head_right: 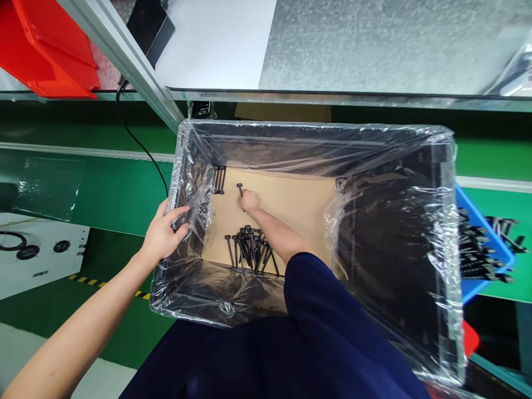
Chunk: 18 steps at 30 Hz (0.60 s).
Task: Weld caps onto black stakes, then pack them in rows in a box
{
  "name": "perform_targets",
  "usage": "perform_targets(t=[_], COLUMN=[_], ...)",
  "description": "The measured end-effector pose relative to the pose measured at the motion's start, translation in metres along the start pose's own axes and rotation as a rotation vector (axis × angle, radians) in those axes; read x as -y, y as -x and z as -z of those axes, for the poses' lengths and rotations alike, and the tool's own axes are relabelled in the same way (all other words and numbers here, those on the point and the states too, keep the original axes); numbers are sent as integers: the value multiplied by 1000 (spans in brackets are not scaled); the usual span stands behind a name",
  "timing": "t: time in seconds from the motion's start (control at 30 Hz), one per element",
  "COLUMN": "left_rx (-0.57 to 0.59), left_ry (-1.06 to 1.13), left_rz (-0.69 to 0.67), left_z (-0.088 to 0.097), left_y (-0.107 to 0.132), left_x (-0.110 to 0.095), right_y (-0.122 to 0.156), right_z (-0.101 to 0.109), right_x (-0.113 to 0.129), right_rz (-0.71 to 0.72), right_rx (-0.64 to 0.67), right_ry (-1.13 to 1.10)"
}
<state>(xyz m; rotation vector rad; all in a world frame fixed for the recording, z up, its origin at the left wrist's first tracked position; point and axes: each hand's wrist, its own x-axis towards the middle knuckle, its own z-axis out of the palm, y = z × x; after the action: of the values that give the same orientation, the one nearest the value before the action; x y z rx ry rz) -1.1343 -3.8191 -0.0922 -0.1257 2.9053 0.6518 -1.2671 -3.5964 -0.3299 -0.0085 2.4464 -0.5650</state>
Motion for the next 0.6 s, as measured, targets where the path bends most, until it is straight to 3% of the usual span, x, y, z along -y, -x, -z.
perform_targets(t=[0.27, 0.6], left_rx=[-3, 4], left_ry=[15, 24], left_rz=[-13, -8], left_z=[1, 2], left_y=[0, 0], left_x=[-1, -2], right_y=[-52, -53], right_z=[7, 10], right_x=[55, 74], right_rz=[-8, 22], right_rx=[-105, -112], right_ry=[-161, -164])
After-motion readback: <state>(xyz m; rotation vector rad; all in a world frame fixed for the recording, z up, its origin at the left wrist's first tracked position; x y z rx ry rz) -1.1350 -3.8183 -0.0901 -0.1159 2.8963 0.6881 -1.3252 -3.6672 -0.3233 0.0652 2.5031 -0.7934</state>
